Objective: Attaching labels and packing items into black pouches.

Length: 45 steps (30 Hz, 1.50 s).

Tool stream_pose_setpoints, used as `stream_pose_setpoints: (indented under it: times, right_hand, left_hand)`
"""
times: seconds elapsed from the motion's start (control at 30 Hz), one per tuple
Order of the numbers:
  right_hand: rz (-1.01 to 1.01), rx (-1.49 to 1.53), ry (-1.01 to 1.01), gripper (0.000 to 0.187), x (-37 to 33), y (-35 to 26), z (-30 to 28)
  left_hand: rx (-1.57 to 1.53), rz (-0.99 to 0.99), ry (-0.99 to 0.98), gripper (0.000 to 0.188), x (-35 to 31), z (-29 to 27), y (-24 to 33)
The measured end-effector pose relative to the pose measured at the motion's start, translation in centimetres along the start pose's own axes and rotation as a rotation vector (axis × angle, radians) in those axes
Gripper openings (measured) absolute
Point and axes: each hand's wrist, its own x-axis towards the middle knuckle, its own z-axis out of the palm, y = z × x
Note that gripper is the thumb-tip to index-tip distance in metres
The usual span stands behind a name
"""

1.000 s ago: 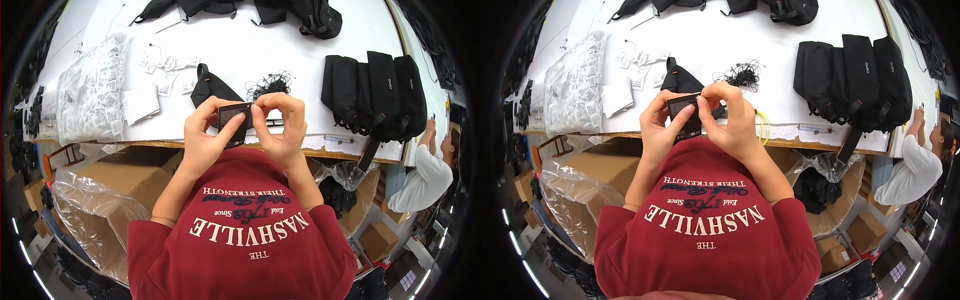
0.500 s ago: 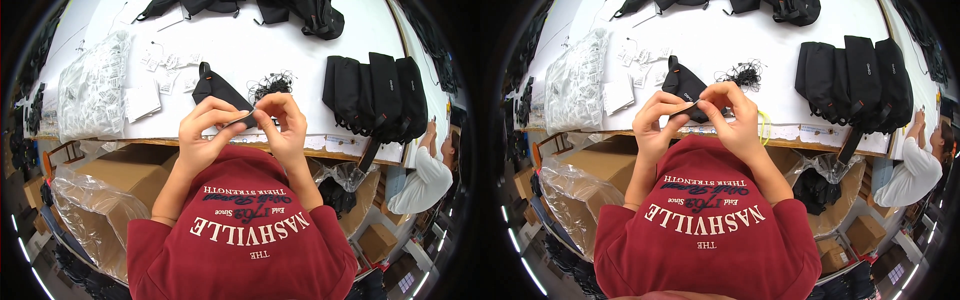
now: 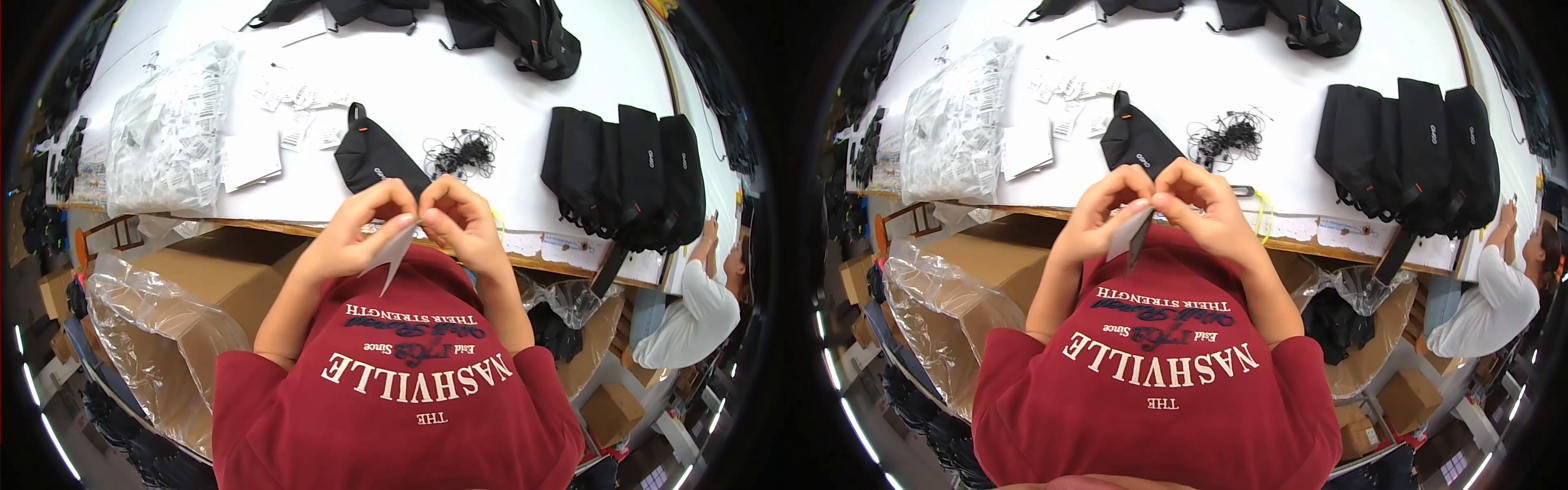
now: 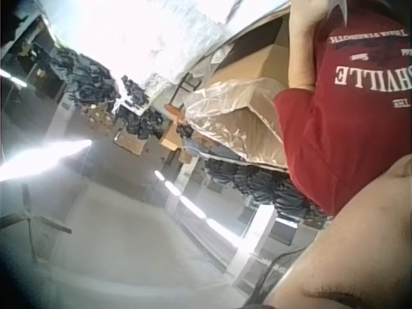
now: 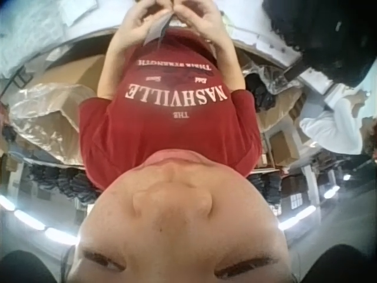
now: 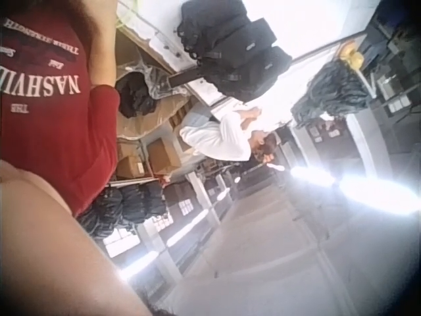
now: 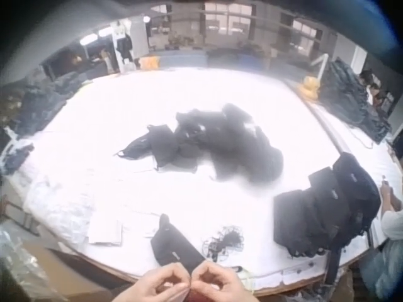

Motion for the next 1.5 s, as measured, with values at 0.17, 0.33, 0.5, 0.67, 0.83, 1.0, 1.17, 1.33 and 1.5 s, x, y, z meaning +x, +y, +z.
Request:
stream_pose_setpoints:
  times: [0.17,0.33,0.5,0.67,0.83,1.0,1.17,1.33,1.5]
  right_hand:
    - [0.179,0.200,-0.038,0.011,0.5,-0.2,0.2]
    - [0.190,0.111,-0.008,0.010,0.6,0.7,0.2]
    - [0.212,0.121,0.060,0.010,0.2,0.5,-0.3]
    - [0.162,0.086,0.122,0.009,-0.4,0.2,-0.9]
    - [0.042,-0.163,0.333,0.007,-0.3,-0.9,-0.6]
    - [-0.156,-0.564,0.339,0.004,0.8,-2.4,0.9]
    - [-0.209,-0.734,0.261,0.006,0.8,-2.3,1.8]
    - [-0.283,-0.737,0.289,0.008,0.9,-1.1,1.8]
    - [-0.370,-0.841,0.290,0.007,1.0,-0.8,1.9]
  left_hand:
    - [0.148,0.041,0.149,0.007,0.5,0.2,-0.1]
    - [0.236,-0.077,0.374,0.014,3.2,-3.0,-1.9]
    - [1.144,-0.224,0.595,0.035,6.5,-7.8,-6.5]
    - [0.892,-0.028,0.557,0.030,7.6,-7.8,-6.7]
    - [0.681,0.270,0.373,0.025,3.8,-3.3,-0.2]
    - [0.469,0.211,0.293,0.020,1.6,-1.6,0.6]
    - [0.260,0.039,0.278,0.017,2.0,-2.3,0.8]
    - [0.234,-0.093,0.158,0.015,2.3,-3.0,2.1]
    - [0.387,-0.054,0.127,0.006,2.4,-2.8,3.0]
